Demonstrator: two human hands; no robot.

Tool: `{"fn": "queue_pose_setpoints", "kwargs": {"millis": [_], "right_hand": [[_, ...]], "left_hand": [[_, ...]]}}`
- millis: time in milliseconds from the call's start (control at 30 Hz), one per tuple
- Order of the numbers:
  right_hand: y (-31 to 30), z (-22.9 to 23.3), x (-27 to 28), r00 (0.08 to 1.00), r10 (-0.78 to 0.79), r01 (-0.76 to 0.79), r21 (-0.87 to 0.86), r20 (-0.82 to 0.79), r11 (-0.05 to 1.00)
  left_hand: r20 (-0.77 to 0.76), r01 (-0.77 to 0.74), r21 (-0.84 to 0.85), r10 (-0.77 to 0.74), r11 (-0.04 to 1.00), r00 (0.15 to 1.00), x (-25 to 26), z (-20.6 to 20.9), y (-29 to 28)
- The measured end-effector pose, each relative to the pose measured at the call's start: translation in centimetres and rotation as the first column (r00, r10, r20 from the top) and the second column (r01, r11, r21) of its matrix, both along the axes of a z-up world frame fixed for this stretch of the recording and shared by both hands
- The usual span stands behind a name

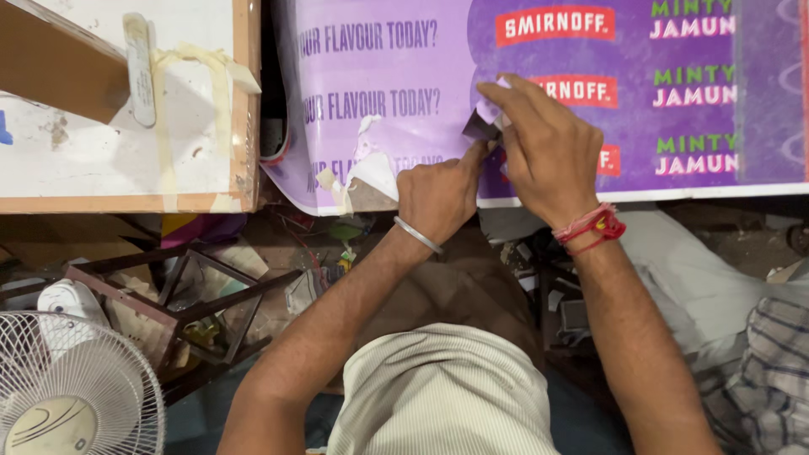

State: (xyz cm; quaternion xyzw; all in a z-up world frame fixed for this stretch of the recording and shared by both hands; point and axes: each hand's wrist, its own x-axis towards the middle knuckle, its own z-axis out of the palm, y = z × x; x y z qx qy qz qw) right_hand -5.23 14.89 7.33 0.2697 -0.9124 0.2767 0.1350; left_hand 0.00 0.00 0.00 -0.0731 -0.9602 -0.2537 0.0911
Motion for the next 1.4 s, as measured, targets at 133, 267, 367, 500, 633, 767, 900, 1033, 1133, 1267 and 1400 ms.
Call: {"fn": "queue_pose_setpoints", "kwargs": {"millis": [133,267,367,500,633,767,900,1033,1133,1267,1400], "right_hand": [[0.2,0.7,0.2,0.998,0.037,-0.037,-0.007,-0.041,0.999],[0.3,0.6,0.3,0.998,0.047,-0.048,-0.021,-0.052,0.999],[0.1,1.0,0.8,0.999,0.041,-0.042,-0.033,-0.034,0.999],[0.3,0.3,0.4,0.995,0.045,-0.048,-0.027,-0.086,0.999],[0.6,-0.3,0.3,0.996,0.048,-0.05,-0.028,-0.078,0.998],[0.4,0.5,0.4,0.997,0.042,-0.044,-0.026,-0.064,0.999],[0.1,0.0,0.2,0.999,0.024,-0.023,0.004,-0.036,1.0],[0.4,-0.7,0.4,0.991,0.051,-0.05,0.012,-0.125,0.999],[0.6,-0.7,0.9,0.991,0.057,-0.054,0.026,-0.12,0.998],[-0.7,1.1,0.8,0.999,0.02,-0.019,0.021,-0.045,1.0],[-0.5,1.1,0.9,0.992,0.051,-0.044,0.057,-0.115,0.997]], "left_hand": [[-0.012,-0.047,0.036,0.047,0.998,0.999,-0.3,0.6,-0.3],[-0.009,-0.084,-0.009,0.084,0.996,0.996,-0.5,0.4,-1.4],[-0.061,-0.067,0.045,0.069,0.997,0.996,0.3,0.7,-1.4],[-0.195,0.024,0.11,-0.002,0.994,0.981,0.8,-0.2,-0.4],[-0.115,0.006,0.009,-0.004,1.0,0.993,0.7,-0.8,0.0],[-0.104,-0.051,-0.049,0.046,0.997,0.994,0.0,0.5,-0.4],[-0.183,-0.069,0.037,0.075,0.997,0.98,0.0,-0.1,-0.7],[-0.158,-0.079,0.051,0.087,0.996,0.984,0.2,-2.6,0.4],[-0.125,-0.011,0.027,0.015,1.0,0.992,1.4,-3.7,3.3],[-0.102,0.033,0.025,-0.031,0.999,0.994,2.8,-2.9,4.7],[-0.129,0.056,0.124,-0.04,0.991,0.991,3.1,-2.4,4.6]]}}
